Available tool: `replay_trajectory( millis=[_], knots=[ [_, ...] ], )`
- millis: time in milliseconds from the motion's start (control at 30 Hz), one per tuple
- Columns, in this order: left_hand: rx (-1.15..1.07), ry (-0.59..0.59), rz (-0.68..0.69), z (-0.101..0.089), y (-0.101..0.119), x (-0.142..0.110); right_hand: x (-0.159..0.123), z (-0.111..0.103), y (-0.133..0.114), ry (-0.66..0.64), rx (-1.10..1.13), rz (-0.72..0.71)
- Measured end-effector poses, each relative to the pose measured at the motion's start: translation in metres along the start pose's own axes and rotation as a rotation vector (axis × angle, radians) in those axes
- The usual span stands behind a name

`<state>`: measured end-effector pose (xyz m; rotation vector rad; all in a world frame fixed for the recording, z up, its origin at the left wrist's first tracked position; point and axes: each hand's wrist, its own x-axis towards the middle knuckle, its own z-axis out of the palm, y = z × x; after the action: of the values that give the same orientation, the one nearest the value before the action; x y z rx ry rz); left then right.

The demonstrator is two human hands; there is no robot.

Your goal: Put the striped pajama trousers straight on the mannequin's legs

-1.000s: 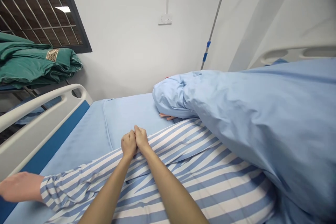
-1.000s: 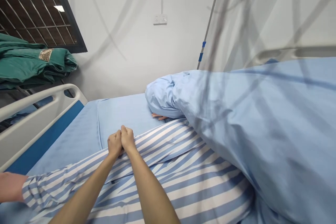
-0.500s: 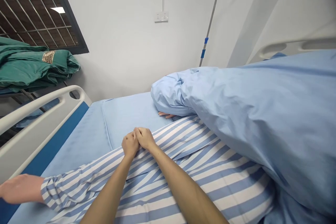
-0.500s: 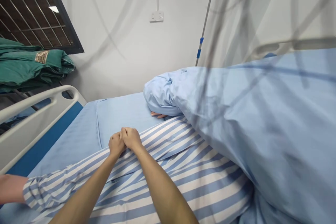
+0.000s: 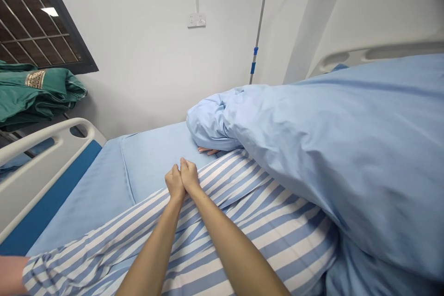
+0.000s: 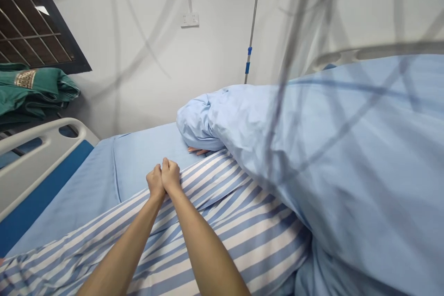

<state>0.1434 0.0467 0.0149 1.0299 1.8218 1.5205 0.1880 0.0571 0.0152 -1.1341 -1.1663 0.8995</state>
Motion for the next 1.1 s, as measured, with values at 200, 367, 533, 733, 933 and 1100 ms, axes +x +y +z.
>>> replay_trajectory(
  millis=[200, 367, 533, 733, 933, 1100],
  knots=[
    [0.121, -0.053, 0.1, -0.006, -0.012, -0.004, -0.001, 0.0, 0.0, -0.018, -0.081, -0.021],
    [0.146, -0.101, 0.195, -0.005, -0.011, -0.006, 0.008, -0.013, -0.009, -0.162, -0.458, -0.097],
    [0.274, -0.089, 0.225, -0.003, -0.013, -0.009, 0.009, -0.033, -0.008, -0.251, -0.553, -0.243],
    [0.242, -0.111, 0.16, 0.011, 0.003, -0.009, 0.011, -0.04, 0.003, -0.179, -0.263, -0.188],
    [-0.058, -0.085, 0.015, 0.039, 0.022, -0.006, 0.023, -0.046, 0.002, -0.082, 0.114, 0.021],
    [0.086, -0.1, 0.172, 0.036, 0.007, -0.017, 0.023, -0.046, 0.003, -0.07, 0.101, 0.044]
  ],
)
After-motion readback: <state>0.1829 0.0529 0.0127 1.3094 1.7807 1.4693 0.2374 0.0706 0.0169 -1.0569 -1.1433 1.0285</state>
